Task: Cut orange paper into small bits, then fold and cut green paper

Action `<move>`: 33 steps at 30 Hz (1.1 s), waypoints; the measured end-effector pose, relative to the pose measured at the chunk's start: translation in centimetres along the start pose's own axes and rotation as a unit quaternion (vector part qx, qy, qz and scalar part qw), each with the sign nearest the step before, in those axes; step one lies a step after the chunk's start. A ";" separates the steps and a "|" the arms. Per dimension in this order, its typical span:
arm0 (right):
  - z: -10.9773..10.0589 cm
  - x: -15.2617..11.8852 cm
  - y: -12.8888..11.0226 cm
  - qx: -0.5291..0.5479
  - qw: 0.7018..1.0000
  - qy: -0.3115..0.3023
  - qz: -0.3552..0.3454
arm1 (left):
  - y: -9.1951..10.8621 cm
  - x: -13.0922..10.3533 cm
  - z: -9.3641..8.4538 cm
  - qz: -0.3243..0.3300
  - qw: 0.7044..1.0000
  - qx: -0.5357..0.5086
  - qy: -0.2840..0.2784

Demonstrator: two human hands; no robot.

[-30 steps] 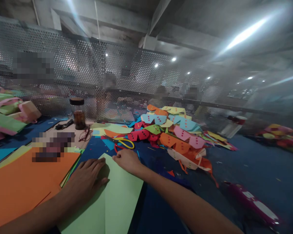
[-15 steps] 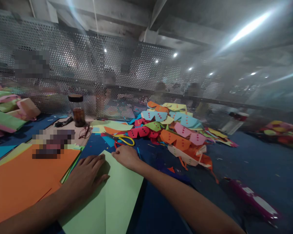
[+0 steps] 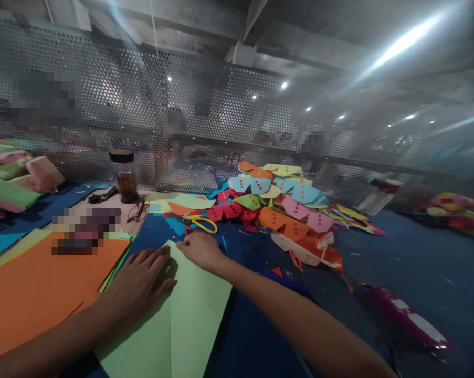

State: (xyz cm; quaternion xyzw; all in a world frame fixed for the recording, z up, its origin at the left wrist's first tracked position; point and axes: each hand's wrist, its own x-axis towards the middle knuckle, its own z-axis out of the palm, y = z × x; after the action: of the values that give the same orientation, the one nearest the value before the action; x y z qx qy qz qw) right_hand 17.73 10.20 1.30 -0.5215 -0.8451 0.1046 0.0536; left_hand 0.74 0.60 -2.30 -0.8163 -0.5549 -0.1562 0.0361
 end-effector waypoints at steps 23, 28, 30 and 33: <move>-0.6 0.6 -1.6 -0.004 0.999 -0.022 0.023 | -0.4 0.0 0.4 0.014 0.999 -0.017 0.022; -0.7 0.7 -1.6 -0.006 0.999 -0.029 0.028 | -0.3 0.0 0.2 0.012 1.000 -0.019 0.018; -0.7 0.7 -1.6 -0.006 0.999 -0.031 0.027 | -0.3 0.0 0.2 0.013 0.999 -0.022 0.022; -0.7 0.9 -1.6 -0.007 0.999 -0.033 0.026 | -0.4 0.1 0.2 0.018 0.999 -0.022 0.023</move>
State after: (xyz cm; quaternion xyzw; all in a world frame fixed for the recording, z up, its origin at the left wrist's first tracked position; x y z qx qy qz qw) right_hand 16.06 10.42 2.30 -0.5399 -0.8333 0.1168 0.0195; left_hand 0.46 0.83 -2.48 -0.8230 -0.5356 -0.1864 0.0332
